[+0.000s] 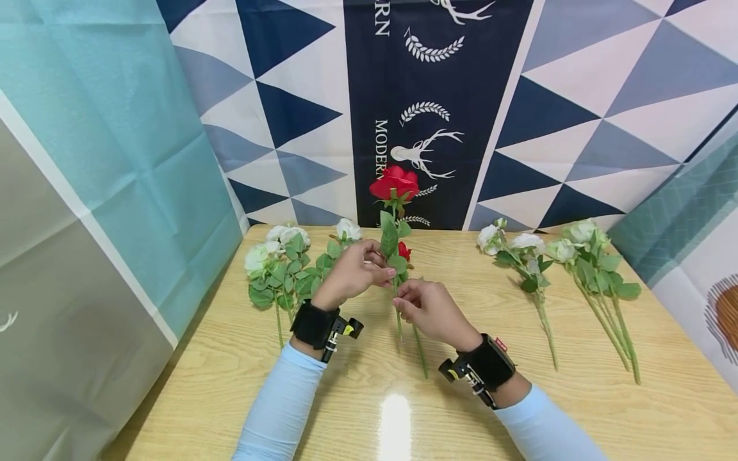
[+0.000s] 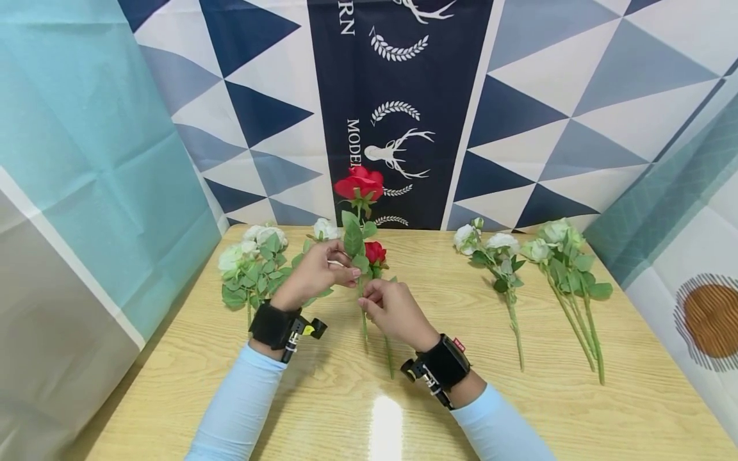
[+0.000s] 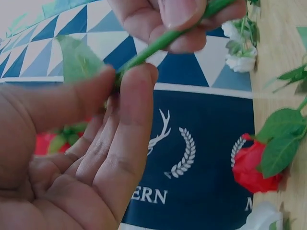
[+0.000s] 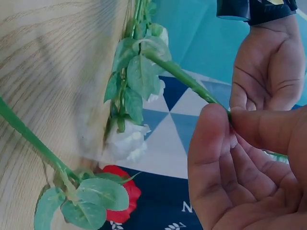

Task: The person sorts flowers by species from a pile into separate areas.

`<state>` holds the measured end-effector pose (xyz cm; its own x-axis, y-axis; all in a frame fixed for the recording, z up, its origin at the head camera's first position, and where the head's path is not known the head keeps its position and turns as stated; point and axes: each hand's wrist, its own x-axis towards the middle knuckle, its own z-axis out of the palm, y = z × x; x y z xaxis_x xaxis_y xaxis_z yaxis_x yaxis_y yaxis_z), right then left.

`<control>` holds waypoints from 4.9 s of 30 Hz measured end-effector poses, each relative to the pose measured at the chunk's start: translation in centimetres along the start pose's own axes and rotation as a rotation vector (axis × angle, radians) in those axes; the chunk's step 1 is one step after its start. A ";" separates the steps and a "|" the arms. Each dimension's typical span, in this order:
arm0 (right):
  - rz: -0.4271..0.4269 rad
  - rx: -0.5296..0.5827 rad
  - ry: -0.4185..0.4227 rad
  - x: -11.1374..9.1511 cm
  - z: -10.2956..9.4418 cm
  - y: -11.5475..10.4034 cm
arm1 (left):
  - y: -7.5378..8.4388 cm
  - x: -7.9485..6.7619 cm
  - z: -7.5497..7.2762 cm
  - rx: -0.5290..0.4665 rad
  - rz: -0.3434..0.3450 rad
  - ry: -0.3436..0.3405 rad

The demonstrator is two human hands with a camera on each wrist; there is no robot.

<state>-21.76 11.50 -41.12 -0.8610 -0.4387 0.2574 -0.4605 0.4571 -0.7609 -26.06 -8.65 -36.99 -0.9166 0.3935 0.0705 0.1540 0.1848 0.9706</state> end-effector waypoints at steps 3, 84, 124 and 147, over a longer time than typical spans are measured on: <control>-0.007 -0.016 -0.012 0.0 0.0 0.0 | 0.0 -0.1 -0.1 0.087 0.052 0.040; 0.137 -0.167 -0.019 -0.2 -0.3 1.2 | 0.7 -1.3 -2.8 0.453 0.134 0.231; 0.232 -0.394 -0.233 -1.0 1.7 1.6 | -6.8 0.8 -5.9 1.025 -0.587 0.229; 0.255 -0.434 -0.228 -1.0 1.8 0.7 | -6.4 0.2 -5.9 1.053 -0.626 0.101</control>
<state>-20.83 10.92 -43.01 -0.9104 -0.4068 -0.0754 -0.3316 0.8266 -0.4548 -29.44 -15.01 -41.86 -0.9568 -0.0866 -0.2777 -0.1423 0.9720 0.1872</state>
